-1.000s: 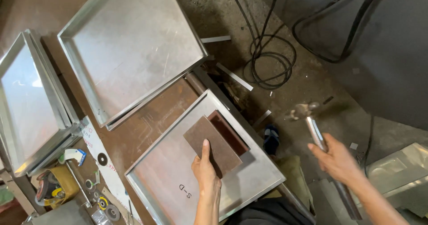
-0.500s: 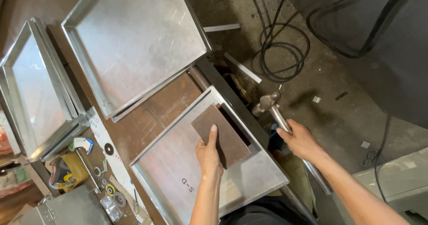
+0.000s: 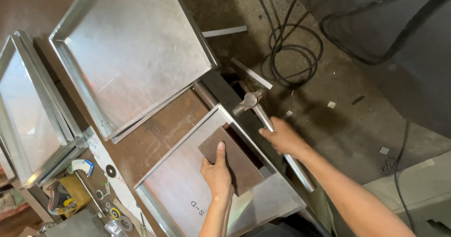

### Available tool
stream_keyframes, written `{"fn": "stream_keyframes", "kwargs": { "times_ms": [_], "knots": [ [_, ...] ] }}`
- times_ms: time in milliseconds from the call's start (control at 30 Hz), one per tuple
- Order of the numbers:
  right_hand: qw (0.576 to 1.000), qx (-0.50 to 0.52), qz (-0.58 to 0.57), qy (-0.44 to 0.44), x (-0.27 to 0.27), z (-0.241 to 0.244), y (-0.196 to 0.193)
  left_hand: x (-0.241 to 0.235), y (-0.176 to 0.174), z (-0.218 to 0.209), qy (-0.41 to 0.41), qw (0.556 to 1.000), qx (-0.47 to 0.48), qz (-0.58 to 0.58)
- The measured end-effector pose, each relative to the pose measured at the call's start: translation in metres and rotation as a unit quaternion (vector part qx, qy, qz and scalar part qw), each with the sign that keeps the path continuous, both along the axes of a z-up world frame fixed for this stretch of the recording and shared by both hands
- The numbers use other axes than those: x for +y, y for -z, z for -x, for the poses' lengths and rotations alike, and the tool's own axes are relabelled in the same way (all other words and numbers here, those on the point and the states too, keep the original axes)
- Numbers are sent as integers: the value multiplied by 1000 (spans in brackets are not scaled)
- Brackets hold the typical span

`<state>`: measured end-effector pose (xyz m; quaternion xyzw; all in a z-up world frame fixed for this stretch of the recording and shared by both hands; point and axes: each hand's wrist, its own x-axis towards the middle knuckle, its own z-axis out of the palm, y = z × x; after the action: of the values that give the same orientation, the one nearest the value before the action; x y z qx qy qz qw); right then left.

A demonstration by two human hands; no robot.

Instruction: Assembling and checking the fit of metal cabinet panels and shelves.

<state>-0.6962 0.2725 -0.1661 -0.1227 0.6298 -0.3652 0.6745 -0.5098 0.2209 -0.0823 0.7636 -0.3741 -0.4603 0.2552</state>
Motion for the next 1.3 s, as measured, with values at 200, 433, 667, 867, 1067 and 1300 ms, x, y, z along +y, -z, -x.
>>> {"fn": "stream_keyframes", "kwargs": {
  "times_ms": [200,433,667,867,1067,1300],
  "knots": [
    [999,-8,10,51,-11,3,25,2,8,-6,-3,1000,5,4],
    [1000,-24,0,1,-26,3,-11,-1,6,-7,-5,1000,10,-5],
    [998,52,36,27,-4,-15,22,-2,4,-4,6,1000,7,-1],
    [998,41,-36,22,1,-1,-4,-2,4,-6,2,1000,4,-17],
    [987,149,57,-23,28,-19,29,-4,-1,-3,8,1000,-12,-16],
    [991,131,-8,-7,44,-29,34,-4,3,-6,10,1000,-3,-1]
  ]
}}
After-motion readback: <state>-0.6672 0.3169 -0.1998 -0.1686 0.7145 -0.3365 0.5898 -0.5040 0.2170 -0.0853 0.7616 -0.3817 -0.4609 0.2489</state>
